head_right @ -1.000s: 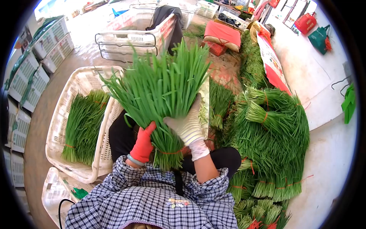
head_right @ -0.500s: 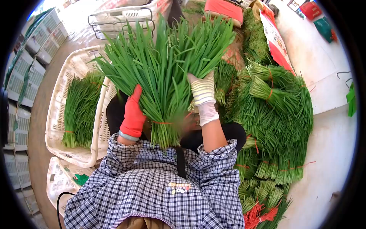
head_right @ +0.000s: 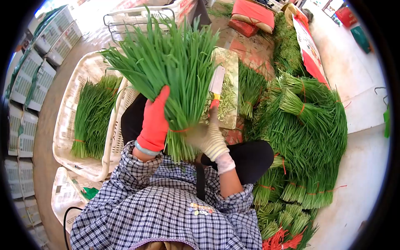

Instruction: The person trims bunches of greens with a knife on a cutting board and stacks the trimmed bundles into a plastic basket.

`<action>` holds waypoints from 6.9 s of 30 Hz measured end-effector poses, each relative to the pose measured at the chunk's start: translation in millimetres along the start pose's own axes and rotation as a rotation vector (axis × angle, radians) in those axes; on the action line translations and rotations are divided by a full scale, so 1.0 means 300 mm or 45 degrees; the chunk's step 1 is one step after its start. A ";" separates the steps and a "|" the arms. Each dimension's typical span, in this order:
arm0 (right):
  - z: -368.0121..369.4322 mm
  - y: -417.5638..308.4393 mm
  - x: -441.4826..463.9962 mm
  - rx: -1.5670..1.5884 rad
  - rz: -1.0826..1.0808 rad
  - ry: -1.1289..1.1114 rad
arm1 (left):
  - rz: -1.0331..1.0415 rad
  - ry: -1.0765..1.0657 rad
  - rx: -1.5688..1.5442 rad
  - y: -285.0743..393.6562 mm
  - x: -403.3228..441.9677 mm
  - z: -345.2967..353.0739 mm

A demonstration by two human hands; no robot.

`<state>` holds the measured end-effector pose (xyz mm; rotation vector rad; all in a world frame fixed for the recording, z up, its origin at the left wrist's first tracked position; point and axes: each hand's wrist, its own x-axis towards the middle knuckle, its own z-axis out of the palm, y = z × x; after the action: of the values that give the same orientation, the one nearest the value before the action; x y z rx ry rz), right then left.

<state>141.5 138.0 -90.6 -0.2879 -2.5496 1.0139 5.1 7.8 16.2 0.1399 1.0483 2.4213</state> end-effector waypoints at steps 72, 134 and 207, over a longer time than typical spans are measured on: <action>-0.278 -0.399 0.085 0.552 -0.200 -0.436 | -0.112 -0.007 -0.231 -0.010 0.085 -0.229; -0.547 -0.560 0.397 0.260 -0.302 0.148 | 0.093 -0.164 0.416 -0.183 -0.019 -0.225; -0.340 -0.291 0.375 0.266 -0.038 0.630 | -0.184 -0.300 -0.707 -0.102 0.192 -0.361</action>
<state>78.1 174.3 68.5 -0.3857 -1.9855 1.0360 -63.3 -18.1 -86.7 0.1468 0.2541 2.3933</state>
